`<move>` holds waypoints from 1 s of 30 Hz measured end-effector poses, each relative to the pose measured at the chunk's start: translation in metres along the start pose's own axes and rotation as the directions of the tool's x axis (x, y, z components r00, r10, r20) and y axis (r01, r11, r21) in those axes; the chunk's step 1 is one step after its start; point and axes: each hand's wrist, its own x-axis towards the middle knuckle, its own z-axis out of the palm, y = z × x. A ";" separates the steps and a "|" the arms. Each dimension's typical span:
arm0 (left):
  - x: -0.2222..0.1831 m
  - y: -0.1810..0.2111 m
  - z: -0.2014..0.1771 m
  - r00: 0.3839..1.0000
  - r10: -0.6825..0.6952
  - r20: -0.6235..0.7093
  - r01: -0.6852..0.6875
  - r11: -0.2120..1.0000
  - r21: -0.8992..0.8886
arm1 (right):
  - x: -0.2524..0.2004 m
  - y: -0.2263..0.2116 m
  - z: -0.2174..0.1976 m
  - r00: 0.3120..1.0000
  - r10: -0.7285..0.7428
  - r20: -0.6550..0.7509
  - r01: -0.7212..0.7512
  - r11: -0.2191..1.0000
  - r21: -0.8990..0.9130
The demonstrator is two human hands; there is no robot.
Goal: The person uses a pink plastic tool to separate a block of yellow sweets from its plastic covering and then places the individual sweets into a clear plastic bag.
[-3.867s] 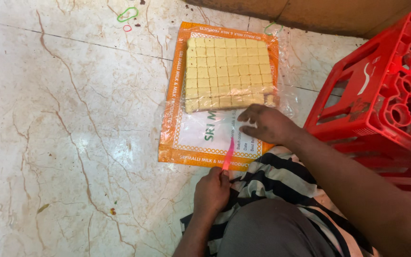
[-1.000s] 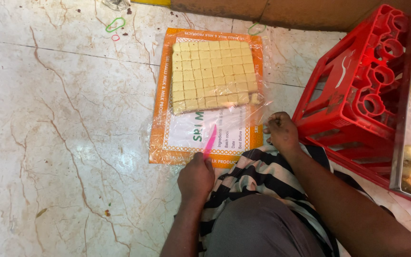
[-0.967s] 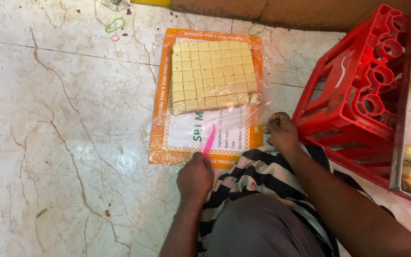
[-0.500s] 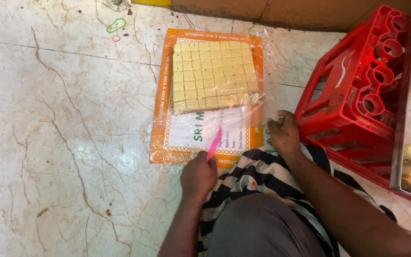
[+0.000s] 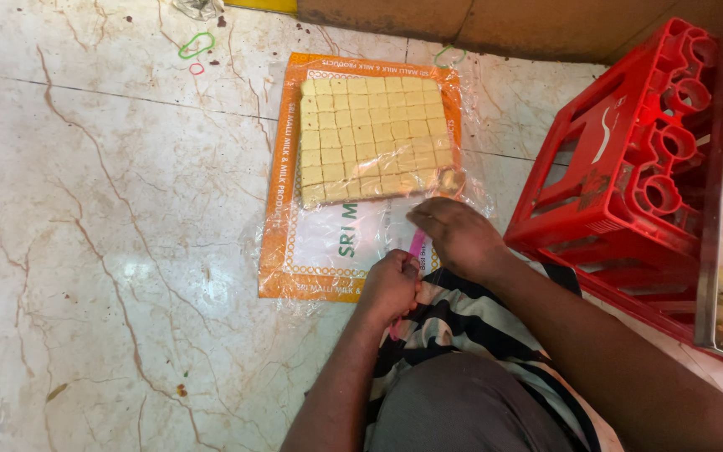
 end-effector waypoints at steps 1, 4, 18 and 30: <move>0.005 -0.001 0.004 0.997 -0.065 0.046 0.068 0.994 -0.090 | 0.006 0.002 0.003 0.997 -0.060 0.057 0.060 0.998 0.000; 0.019 -0.012 0.018 0.943 0.325 -0.065 -0.301 0.923 0.241 | 0.024 0.004 0.014 0.952 -0.181 0.248 0.191 0.981 -0.019; -0.036 -0.057 0.028 0.887 0.459 0.054 -0.460 0.866 0.196 | 0.029 0.033 0.037 0.945 -0.203 0.255 0.087 0.911 0.404; -0.054 -0.044 -0.001 0.995 0.085 -0.051 -0.077 0.987 0.141 | 0.004 0.005 -0.006 0.985 -0.050 0.167 0.020 0.983 0.180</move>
